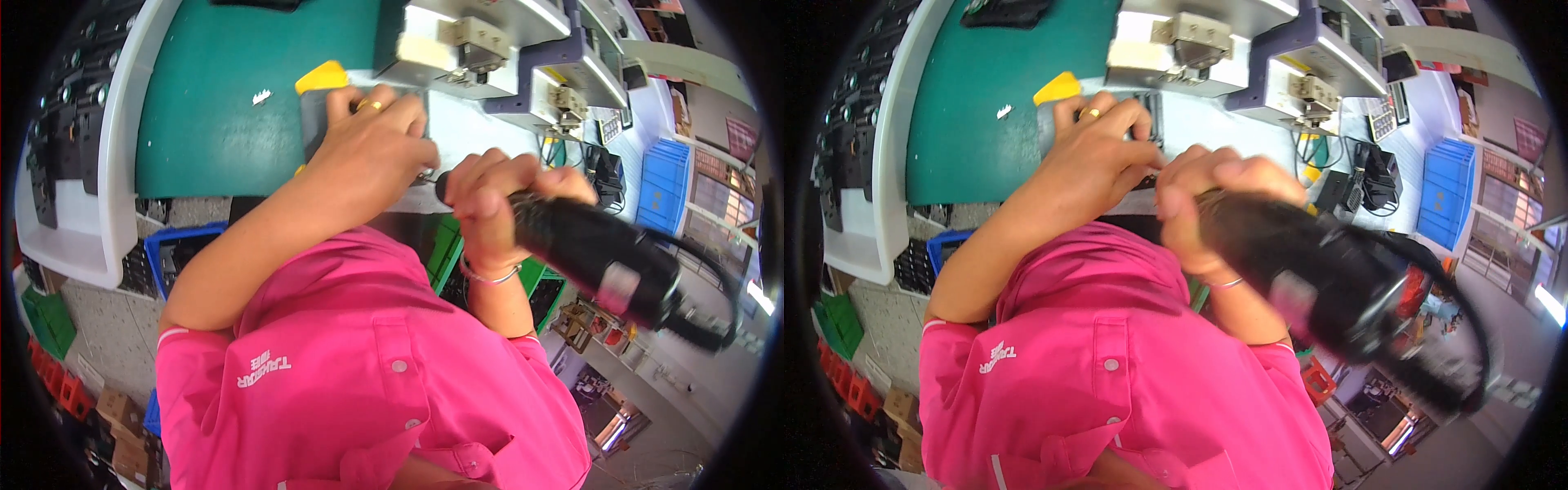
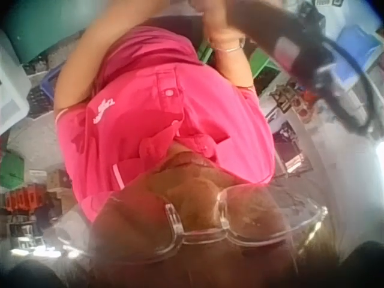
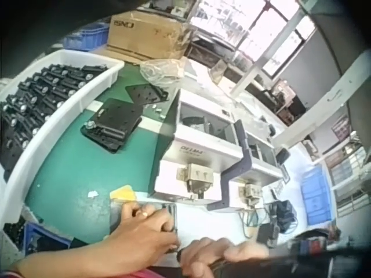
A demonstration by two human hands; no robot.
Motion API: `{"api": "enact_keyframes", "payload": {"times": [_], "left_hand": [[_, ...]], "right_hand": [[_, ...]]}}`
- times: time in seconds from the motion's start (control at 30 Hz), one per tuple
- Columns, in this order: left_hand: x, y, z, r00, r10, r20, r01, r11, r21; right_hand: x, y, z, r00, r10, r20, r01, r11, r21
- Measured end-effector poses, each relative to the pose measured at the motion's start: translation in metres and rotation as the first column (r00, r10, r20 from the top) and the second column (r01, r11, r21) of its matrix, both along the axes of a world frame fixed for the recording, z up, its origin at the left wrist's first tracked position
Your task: The person assembles plastic housings by fastening screws into them with an electric screwdriver.
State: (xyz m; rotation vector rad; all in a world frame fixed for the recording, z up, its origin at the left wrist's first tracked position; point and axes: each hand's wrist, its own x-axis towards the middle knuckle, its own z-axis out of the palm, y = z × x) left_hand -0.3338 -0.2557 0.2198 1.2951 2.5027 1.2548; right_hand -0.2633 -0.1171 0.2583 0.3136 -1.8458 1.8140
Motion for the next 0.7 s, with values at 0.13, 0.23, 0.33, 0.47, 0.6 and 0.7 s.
{"api": "enact_keyframes", "payload": {"times": [0.13,0.23,0.33,0.47,0.6,0.7], "left_hand": [[0.010,-0.002,-0.001,0.997,0.037,-0.072,-0.038,0.999,-0.011],[0.021,-0.007,-0.004,0.980,0.055,-0.191,-0.063,0.997,-0.036],[0.026,-0.016,-0.003,0.974,0.012,-0.228,-0.046,0.988,-0.145],[0.034,-0.016,-0.004,0.958,0.042,-0.283,-0.094,0.980,-0.174],[0.034,-0.015,-0.005,0.955,0.043,-0.294,-0.099,0.980,-0.175],[0.034,-0.014,-0.004,0.951,0.047,-0.305,-0.107,0.977,-0.183]], "right_hand": [[0.011,0.001,-0.009,0.992,-0.030,-0.126,0.033,0.999,0.021],[0.016,0.015,-0.009,0.983,0.028,-0.182,-0.040,0.997,-0.067],[0.015,0.035,0.008,0.982,-0.087,-0.166,0.036,0.957,-0.288],[0.001,0.084,0.045,0.840,-0.456,-0.296,0.402,0.887,-0.226],[-0.014,0.108,0.055,0.774,-0.502,-0.386,0.483,0.862,-0.153],[-0.024,0.112,0.053,0.768,-0.512,-0.384,0.512,0.852,-0.111]]}}
